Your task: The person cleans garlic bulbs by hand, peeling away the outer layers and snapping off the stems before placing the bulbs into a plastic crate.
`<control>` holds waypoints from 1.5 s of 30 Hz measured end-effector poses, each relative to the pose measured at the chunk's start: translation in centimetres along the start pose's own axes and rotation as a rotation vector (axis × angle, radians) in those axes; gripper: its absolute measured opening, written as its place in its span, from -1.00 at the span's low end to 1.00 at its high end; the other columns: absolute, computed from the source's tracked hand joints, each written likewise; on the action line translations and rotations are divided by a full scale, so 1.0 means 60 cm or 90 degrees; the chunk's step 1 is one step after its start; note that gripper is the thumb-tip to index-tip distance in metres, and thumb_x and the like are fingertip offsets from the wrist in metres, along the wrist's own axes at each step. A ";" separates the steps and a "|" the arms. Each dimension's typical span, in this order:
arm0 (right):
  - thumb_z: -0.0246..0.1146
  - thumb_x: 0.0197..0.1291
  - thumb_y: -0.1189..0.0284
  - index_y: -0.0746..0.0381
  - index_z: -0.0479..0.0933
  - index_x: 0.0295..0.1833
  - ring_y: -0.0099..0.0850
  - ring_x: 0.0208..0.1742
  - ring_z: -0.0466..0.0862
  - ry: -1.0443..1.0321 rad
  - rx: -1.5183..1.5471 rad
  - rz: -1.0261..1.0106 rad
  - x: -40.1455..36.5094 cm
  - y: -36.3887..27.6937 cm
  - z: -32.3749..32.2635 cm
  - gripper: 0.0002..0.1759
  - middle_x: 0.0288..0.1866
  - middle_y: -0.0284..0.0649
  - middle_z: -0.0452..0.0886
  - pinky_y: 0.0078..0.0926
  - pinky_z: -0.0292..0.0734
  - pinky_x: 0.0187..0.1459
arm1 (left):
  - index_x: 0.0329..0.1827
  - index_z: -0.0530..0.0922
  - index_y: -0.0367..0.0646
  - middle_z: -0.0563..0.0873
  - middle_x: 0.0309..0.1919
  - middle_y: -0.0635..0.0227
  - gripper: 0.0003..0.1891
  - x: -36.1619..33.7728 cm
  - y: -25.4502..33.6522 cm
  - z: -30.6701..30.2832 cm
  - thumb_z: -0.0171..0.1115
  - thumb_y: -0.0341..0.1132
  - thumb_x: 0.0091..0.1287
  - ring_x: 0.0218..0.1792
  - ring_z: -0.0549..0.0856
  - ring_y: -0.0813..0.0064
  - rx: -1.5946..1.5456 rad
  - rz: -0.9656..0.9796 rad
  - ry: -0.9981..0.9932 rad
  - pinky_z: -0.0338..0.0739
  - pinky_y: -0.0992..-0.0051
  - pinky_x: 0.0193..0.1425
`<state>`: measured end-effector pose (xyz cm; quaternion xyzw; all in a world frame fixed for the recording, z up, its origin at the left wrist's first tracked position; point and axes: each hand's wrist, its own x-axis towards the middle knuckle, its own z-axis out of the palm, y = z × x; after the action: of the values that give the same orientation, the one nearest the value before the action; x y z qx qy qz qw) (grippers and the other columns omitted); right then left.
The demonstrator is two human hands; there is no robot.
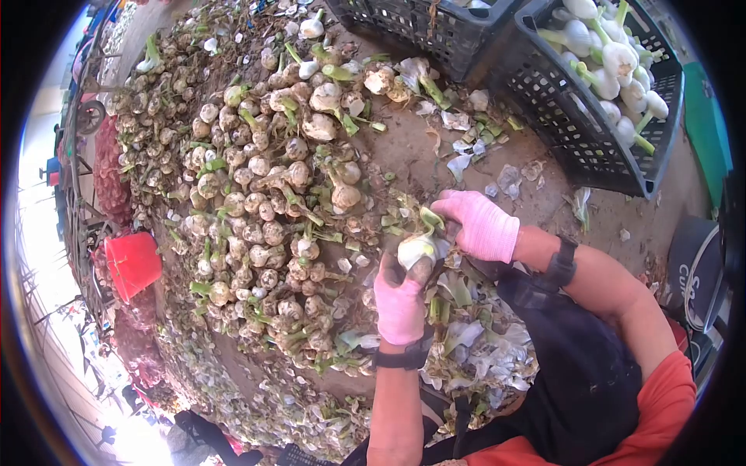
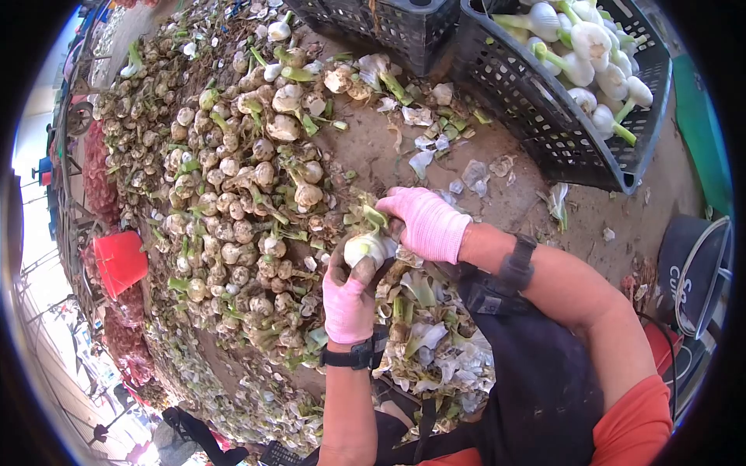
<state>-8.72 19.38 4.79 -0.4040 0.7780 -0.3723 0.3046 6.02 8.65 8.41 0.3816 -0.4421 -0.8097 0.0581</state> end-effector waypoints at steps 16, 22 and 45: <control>0.24 -0.10 0.60 0.34 0.51 -0.25 -0.50 -0.29 0.59 -0.084 0.312 0.101 -0.012 -0.028 -0.053 -0.79 -0.38 -0.15 0.63 -0.46 0.48 -0.22 | 0.32 0.32 -0.25 0.55 0.10 0.30 -0.30 -0.010 -0.009 0.016 0.46 -0.30 0.14 0.06 0.57 0.48 -0.025 0.055 -0.013 0.48 0.48 0.19; 0.25 -0.02 0.52 0.28 0.54 -0.26 -0.18 -0.38 0.65 -0.013 0.188 0.191 -0.004 -0.001 -0.046 -0.85 -0.40 -0.01 0.63 -0.32 0.52 -0.27 | 0.30 0.36 -0.23 0.60 0.01 0.34 -0.39 -0.027 -0.007 0.027 0.40 -0.28 0.21 -0.05 0.61 0.57 0.041 -0.011 -0.038 0.56 0.61 -0.04; 0.30 -0.12 0.49 0.24 0.56 -0.13 -0.07 -0.11 0.63 -0.110 -0.012 -0.012 -0.017 -0.068 -0.081 -0.67 -0.21 -0.08 0.62 -0.21 0.54 -0.11 | 0.22 0.36 -0.24 0.57 -0.01 0.25 -0.35 -0.025 -0.015 0.018 0.45 -0.17 0.12 -0.01 0.61 0.33 -0.203 -0.064 -0.021 0.54 0.24 0.14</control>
<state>-10.34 20.27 10.92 -0.4446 0.7486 -0.3315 0.3634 6.58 10.58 8.90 0.3755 -0.2895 -0.8776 0.0702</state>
